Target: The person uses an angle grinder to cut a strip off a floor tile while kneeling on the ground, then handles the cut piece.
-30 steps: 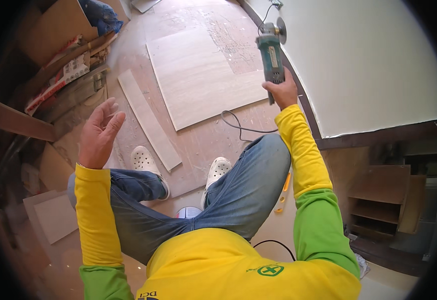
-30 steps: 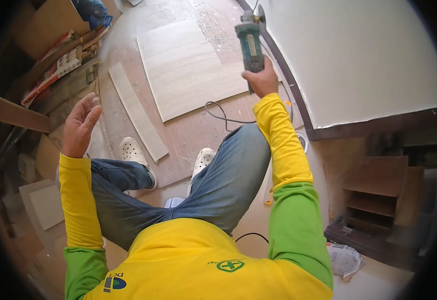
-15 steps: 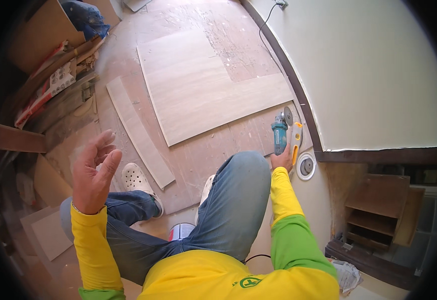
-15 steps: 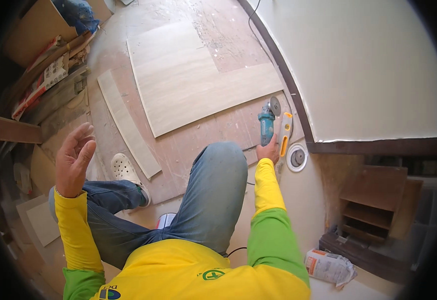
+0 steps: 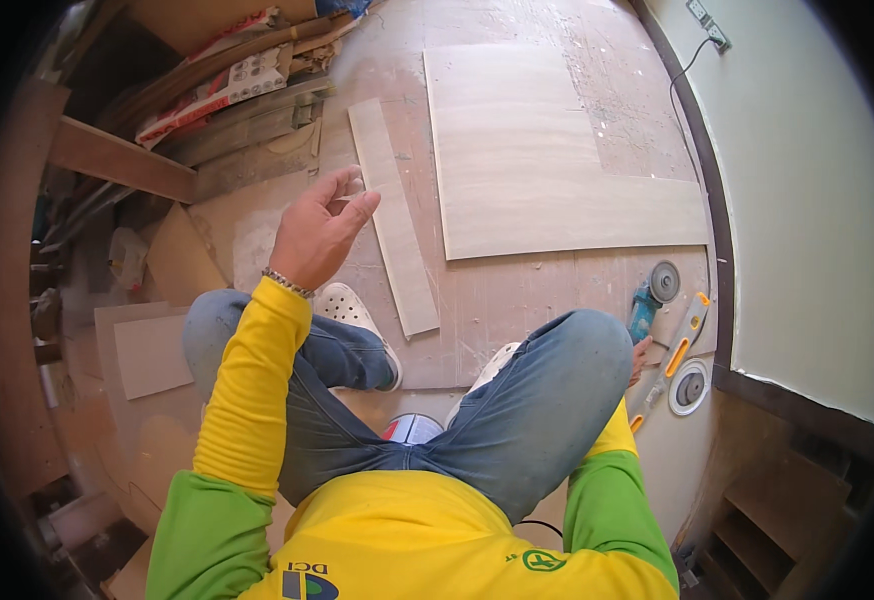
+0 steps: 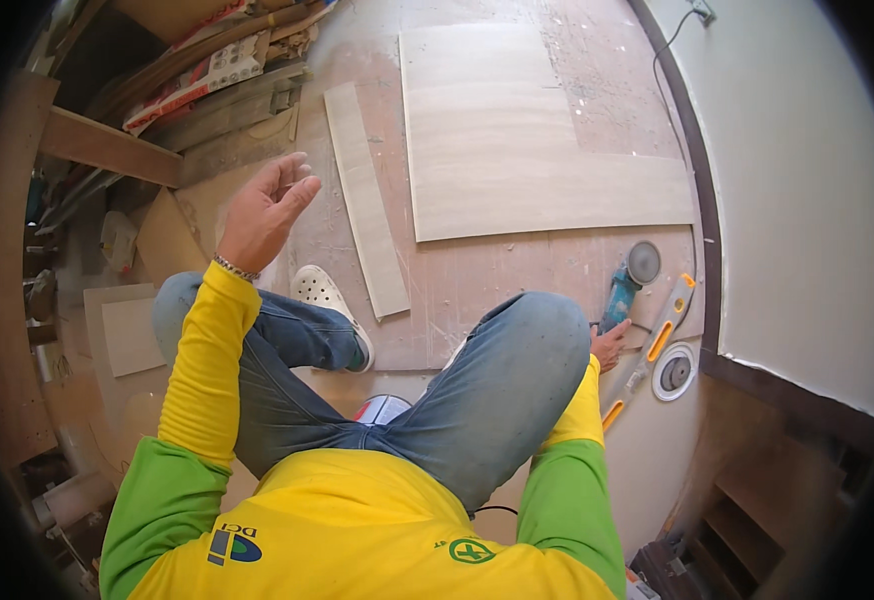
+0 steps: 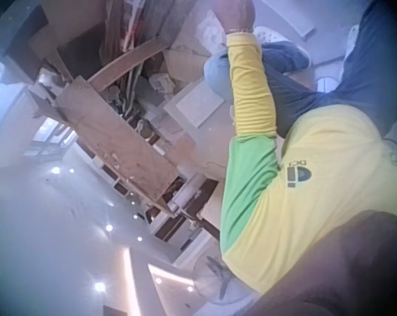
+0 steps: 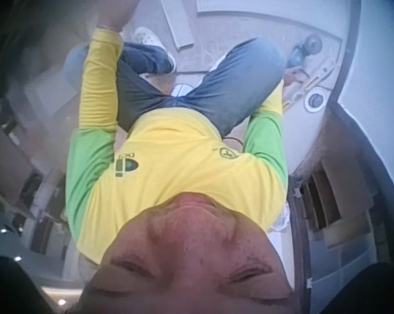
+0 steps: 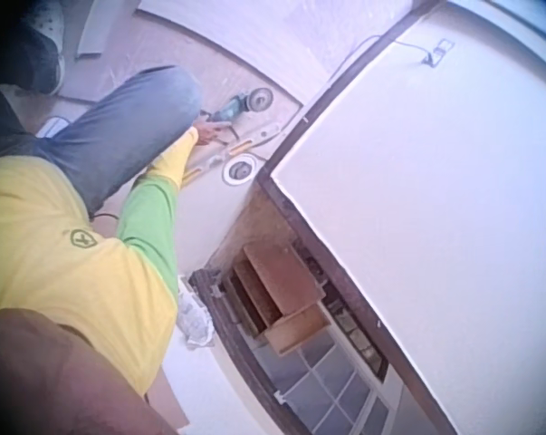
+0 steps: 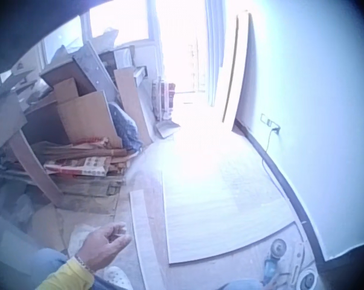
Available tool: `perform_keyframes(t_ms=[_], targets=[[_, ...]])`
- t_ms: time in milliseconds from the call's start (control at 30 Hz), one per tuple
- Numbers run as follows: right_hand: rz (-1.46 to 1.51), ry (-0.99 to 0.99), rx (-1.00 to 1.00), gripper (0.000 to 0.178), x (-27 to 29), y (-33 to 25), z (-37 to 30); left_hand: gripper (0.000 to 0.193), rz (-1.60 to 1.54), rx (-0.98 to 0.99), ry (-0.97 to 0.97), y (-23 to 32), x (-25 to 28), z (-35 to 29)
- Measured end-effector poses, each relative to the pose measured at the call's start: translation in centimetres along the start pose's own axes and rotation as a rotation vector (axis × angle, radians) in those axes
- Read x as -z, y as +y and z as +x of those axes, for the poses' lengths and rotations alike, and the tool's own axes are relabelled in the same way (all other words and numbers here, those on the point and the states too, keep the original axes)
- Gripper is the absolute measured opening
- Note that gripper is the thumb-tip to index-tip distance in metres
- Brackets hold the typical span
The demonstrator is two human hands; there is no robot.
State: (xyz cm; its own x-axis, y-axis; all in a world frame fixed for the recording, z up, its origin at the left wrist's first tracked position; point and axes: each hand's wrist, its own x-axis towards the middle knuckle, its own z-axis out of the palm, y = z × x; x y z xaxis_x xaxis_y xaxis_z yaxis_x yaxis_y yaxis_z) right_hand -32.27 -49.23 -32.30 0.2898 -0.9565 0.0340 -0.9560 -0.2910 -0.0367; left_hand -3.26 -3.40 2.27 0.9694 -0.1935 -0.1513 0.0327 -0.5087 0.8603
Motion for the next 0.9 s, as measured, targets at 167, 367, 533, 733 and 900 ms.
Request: perform_keyframes(t_ms=[167, 367, 533, 733, 900], targets=[[0.046, -0.070, -0.029, 0.092, 0.9, 0.5, 0.7, 0.060, 0.007, -0.048, 0.144, -3.9, 0.5, 2.0], [0.289, -0.074, -0.017, 0.085, 5.6, 0.7, -0.6, 0.065, 0.231, 0.208, 0.255, -10.2, -1.7, 3.6], [0.547, -0.071, 0.308, 0.071, 9.5, 4.0, -3.5, 0.052, 0.275, 0.598, 0.164, -20.1, -8.4, 2.1], [0.781, -0.113, 0.650, 0.055, 16.9, 5.7, -8.6, 0.041, 0.414, 0.749, -0.360, -28.4, -15.3, -3.9], [1.504, -0.611, 0.063, 0.049, 23.5, 3.4, -10.0, 0.046, 0.321, 0.649, -0.289, -27.2, -16.5, -2.2]])
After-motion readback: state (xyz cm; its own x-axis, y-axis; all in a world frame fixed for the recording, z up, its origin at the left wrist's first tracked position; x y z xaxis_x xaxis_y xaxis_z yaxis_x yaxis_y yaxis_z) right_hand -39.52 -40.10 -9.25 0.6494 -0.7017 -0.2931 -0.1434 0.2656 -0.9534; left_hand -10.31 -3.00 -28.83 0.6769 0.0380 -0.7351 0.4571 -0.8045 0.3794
